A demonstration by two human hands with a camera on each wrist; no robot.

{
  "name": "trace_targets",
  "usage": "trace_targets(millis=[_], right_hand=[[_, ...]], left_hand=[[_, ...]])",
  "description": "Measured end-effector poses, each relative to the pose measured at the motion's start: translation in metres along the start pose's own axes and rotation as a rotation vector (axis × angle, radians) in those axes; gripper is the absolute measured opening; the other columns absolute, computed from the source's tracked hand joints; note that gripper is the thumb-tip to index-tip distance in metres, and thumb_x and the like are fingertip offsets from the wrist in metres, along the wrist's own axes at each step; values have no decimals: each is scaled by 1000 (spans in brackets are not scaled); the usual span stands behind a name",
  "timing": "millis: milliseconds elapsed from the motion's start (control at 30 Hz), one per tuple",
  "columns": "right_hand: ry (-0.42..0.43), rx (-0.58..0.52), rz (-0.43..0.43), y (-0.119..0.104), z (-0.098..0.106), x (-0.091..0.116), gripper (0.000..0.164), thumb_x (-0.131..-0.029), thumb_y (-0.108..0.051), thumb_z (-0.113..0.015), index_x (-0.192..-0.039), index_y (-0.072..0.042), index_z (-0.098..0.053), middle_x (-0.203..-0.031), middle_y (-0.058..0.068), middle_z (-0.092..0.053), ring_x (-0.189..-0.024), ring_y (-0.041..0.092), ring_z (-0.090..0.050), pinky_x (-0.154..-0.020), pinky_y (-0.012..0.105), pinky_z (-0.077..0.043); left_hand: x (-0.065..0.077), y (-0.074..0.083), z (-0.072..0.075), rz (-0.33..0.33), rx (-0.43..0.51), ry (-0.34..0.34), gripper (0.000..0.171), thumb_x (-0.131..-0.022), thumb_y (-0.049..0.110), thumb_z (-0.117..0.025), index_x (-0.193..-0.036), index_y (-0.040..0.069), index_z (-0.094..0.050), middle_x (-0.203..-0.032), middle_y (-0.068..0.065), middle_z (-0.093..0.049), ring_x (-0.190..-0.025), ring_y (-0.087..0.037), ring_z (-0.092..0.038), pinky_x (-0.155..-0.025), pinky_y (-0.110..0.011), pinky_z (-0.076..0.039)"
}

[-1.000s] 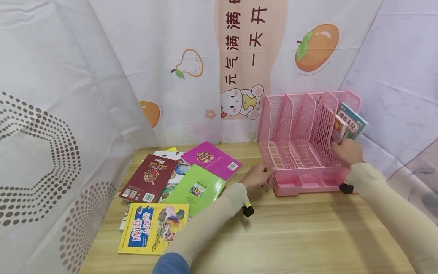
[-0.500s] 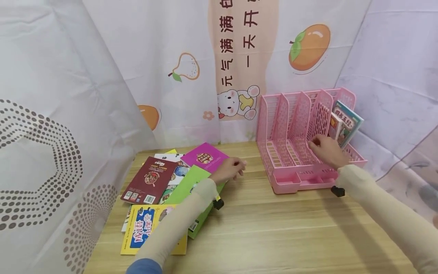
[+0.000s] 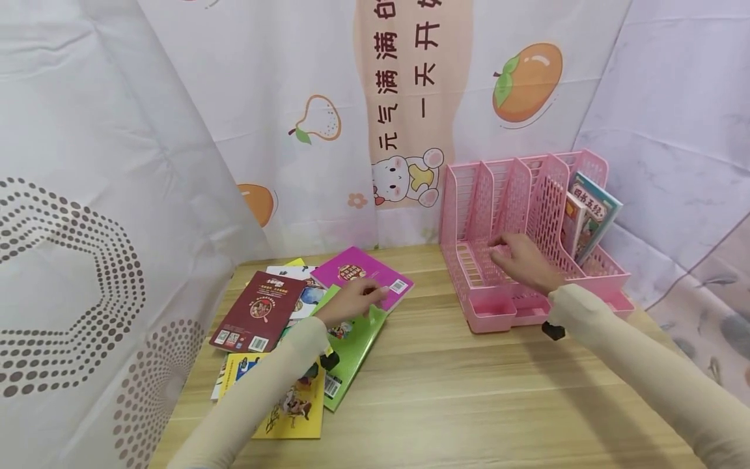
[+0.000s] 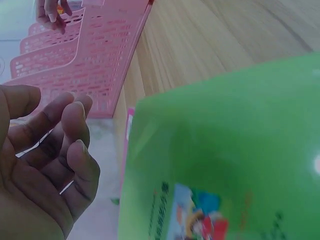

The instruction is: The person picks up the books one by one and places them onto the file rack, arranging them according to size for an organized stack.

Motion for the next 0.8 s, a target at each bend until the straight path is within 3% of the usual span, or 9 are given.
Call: trace_targets(millis=[167, 333, 500, 633, 800], right_hand=[[-16, -10, 59, -16, -17, -2, 28, -105, -19, -59, -121, 2, -65, -119, 22, -67, -114, 43, -60, -97, 61, -47], [-51, -40, 56, -33, -32, -1, 30, -104, -22, -59, -125, 0, -64, -125, 19, -65, -119, 40, -56, -100, 60, -44], [-61, -55, 103, -48, -43, -3, 32, -103, -20, -61, -127, 1, -63, -130, 20, -64, -127, 41, -53, -105, 61, -40], [-73, -72, 131, -56, -53, -2, 32, -104, -22, -60, -125, 1, -63, -125, 17, -65, -123, 38, -55, -104, 60, -41], [-93, -108, 137, -65, -62, 0, 29, -103, -25, -61, -123, -4, -63, -126, 14, -62, -123, 35, -53, -102, 59, -42]], left_hand=[[14, -4, 9, -6, -44, -14, 42, -109, 42, -51, -108, 4, -71, -99, -13, -72, -71, -37, -65, -62, -44, -57], [31, -13, 25, -1, -66, -26, 42, -109, 41, -51, -111, 4, -70, -101, -14, -72, -73, -36, -66, -66, -46, -57], [51, -24, 44, 41, -95, -23, 38, -108, 40, -54, -109, 6, -71, -96, -14, -70, -70, -30, -63, -62, -36, -52], [64, -31, 56, 69, -151, -65, 32, -106, 38, -59, -109, 9, -70, -95, -12, -69, -70, -23, -61, -64, -37, -52], [84, -39, 72, 121, -214, -121, 18, -101, 33, -69, -102, 15, -71, -94, -4, -68, -70, -24, -61, -66, -41, -54]])
Point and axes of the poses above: each hand's wrist, its own x-axis away from the middle knuckle, its own z-axis out of the back of the hand, y = z × x, the point moved 5 cm from there along -x, towards the middle knuckle
